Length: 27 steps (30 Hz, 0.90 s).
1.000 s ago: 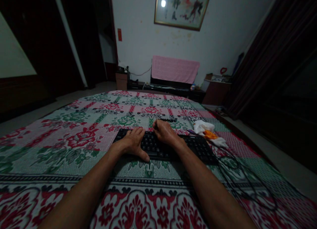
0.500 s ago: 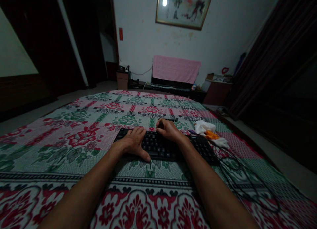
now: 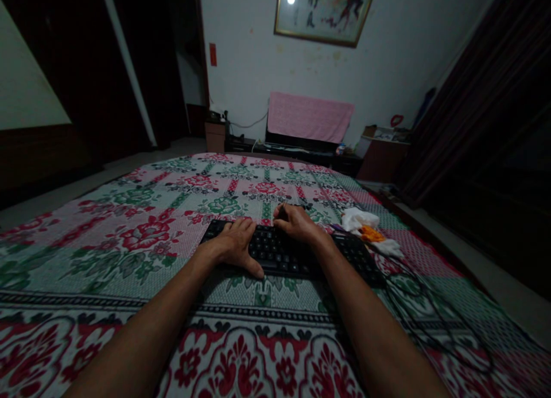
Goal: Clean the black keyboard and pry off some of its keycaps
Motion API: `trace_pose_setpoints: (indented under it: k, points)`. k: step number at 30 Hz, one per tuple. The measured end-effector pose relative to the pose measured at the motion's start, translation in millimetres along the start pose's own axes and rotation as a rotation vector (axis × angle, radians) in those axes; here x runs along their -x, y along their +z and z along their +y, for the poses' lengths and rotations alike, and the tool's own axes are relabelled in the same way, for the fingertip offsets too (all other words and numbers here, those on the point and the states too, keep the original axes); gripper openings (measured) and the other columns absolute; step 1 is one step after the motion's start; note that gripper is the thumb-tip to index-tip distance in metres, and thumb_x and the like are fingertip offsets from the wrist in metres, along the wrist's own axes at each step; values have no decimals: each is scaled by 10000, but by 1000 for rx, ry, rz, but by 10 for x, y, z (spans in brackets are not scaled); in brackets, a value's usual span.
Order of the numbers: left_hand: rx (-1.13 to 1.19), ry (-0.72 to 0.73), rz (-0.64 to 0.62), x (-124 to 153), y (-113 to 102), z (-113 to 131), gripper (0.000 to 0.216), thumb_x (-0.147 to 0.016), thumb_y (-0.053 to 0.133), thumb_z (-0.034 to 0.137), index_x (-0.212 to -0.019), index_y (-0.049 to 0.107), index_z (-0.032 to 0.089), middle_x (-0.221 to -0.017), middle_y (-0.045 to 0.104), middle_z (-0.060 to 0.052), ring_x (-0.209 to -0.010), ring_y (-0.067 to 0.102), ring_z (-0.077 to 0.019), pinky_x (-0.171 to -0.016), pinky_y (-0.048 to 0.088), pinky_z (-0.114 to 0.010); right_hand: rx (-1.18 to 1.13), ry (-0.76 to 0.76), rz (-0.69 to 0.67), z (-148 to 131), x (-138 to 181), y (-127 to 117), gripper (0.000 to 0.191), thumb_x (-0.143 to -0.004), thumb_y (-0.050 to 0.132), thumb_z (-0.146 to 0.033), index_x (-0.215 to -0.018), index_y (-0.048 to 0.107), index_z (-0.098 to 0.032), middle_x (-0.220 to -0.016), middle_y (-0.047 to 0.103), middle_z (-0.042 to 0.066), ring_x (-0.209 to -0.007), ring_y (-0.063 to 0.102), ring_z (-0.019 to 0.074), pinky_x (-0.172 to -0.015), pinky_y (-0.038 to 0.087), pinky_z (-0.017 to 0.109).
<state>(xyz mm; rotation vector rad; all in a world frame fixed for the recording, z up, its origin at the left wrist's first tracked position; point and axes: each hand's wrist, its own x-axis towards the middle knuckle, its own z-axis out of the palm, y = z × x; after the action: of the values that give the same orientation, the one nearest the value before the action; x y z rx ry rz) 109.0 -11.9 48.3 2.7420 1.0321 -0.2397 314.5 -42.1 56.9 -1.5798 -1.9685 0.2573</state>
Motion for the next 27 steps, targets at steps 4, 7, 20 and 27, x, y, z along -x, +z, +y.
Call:
trace_pose_setpoints:
  k: [4,7,20,27]
  points:
    - [0,5,5,11,-14,16,1333,-394,535,829,-1416,107,88,-1487,87,-200,-1356,23,-353,-1082,89,-493,25,-54,57,-23,58,54,134,-729,555,-162,-863,548,-161,-749,595,5,-667,525,119,-649,375,225]
    - [-5,8,14,12,-16,23,1329,-392,529,835,-1413,126,87,-1484,94,-206,-1354,38,-357,-1078,88,-504,30,-81,93,-80,126,88,115,-744,533,-144,-857,538,-163,-763,596,17,-687,534,125,-666,384,231]
    - [30,7,21,23,-15,14,1334,-375,547,826,-1414,111,111,-1486,102,-195,-1352,28,-363,-1073,86,-502,-40,27,96,4,31,88,134,-705,558,-209,-830,549,-160,-706,586,-6,-626,516,114,-623,394,225]
    - [26,17,34,3,10,3,1341,-352,541,838,-1408,121,126,-1480,124,-199,-1344,47,-375,-1061,93,-525,-62,-13,132,-29,103,107,149,-733,528,-227,-865,542,-160,-750,590,4,-643,522,111,-653,407,237]
